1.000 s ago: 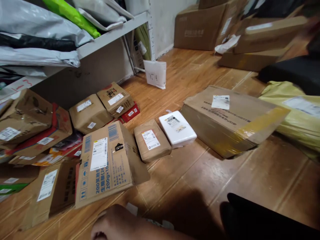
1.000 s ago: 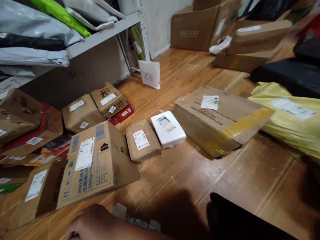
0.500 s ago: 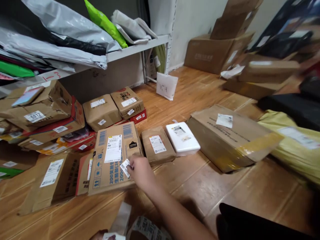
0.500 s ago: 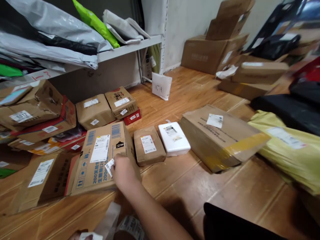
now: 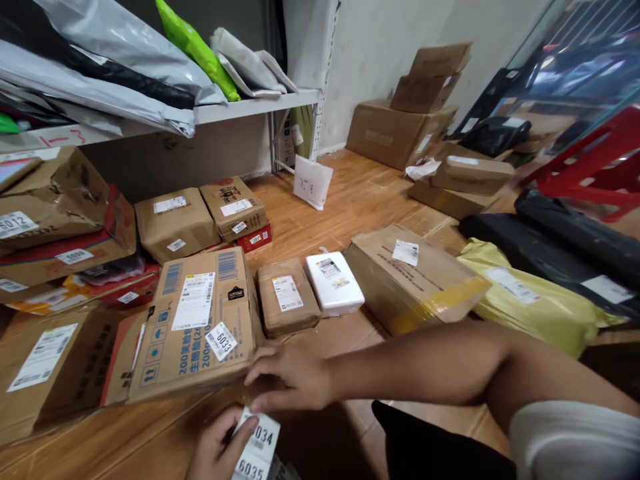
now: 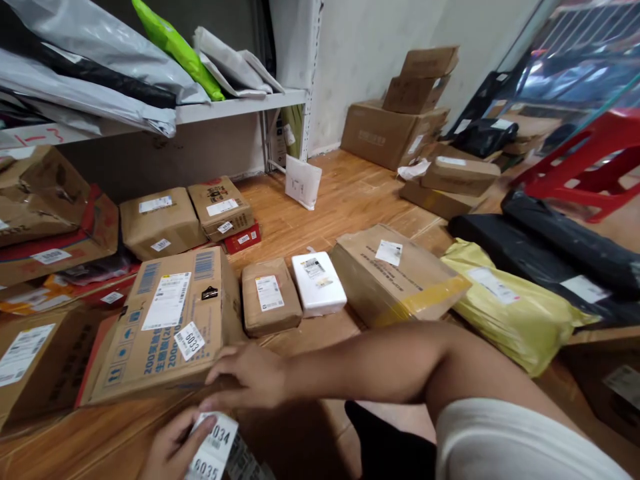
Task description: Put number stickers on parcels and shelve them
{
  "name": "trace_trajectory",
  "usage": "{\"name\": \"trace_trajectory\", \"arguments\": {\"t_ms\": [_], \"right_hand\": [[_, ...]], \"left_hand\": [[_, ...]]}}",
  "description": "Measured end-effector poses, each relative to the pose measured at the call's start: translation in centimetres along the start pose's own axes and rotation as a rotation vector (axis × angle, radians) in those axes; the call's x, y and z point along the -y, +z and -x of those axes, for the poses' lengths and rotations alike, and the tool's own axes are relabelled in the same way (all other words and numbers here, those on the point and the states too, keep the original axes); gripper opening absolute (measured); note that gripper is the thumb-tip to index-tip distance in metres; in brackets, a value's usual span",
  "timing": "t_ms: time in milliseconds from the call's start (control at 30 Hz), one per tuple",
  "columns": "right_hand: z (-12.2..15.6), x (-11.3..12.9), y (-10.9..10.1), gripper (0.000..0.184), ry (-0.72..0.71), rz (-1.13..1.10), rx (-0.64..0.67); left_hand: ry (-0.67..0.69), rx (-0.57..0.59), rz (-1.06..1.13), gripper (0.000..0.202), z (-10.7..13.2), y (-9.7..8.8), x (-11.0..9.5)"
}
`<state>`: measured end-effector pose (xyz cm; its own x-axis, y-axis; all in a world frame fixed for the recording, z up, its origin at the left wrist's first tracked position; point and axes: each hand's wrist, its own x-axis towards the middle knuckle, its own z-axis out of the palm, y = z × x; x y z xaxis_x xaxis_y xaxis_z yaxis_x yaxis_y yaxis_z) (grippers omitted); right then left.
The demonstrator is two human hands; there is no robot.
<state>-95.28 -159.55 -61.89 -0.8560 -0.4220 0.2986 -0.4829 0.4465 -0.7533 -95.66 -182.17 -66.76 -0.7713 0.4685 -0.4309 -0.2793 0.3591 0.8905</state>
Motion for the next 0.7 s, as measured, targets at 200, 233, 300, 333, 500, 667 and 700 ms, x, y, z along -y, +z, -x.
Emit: {"name": "trace_trajectory", "arguments": {"t_ms": [200,233,300,333,500,667,700], "right_hand": [[7.8,-7.9,3.6,0.046,0.546,-0.616,-0.455],[8.5,-9.5,4.0,0.052,0.594,-0.668,-0.518],[9.8,-12.2,4.4,0.060,0.668,-0.730,-0.563],[10.4,-13.1,4.4,0.061,0.696,-0.749,-0.549],[12.7,-15.1,3.5,0.052,0.759,-0.779,-0.475],[12.6,-16.1,3.3,0.049,0.777,-0.710,-0.492],[12.6,-16.2,3.4,0.048,0.774,-0.700,-0.492]], "left_hand": [[-0.050,-0.080,0.102,0.057,-7.4,8.9,-0.6],[-0.049,-0.089,0.135,0.056,-8.6,10.1,-0.3],[-0.059,-0.119,0.225,0.054,-10.5,12.2,0.8],[-0.070,-0.145,0.264,0.054,-11.2,13.1,1.5],[-0.124,-0.254,0.300,0.052,-12.3,15.4,4.6],[-0.164,-0.157,0.368,0.061,-12.1,15.4,5.4],[-0.163,-0.131,0.373,0.061,-12.0,15.3,5.4]]}}
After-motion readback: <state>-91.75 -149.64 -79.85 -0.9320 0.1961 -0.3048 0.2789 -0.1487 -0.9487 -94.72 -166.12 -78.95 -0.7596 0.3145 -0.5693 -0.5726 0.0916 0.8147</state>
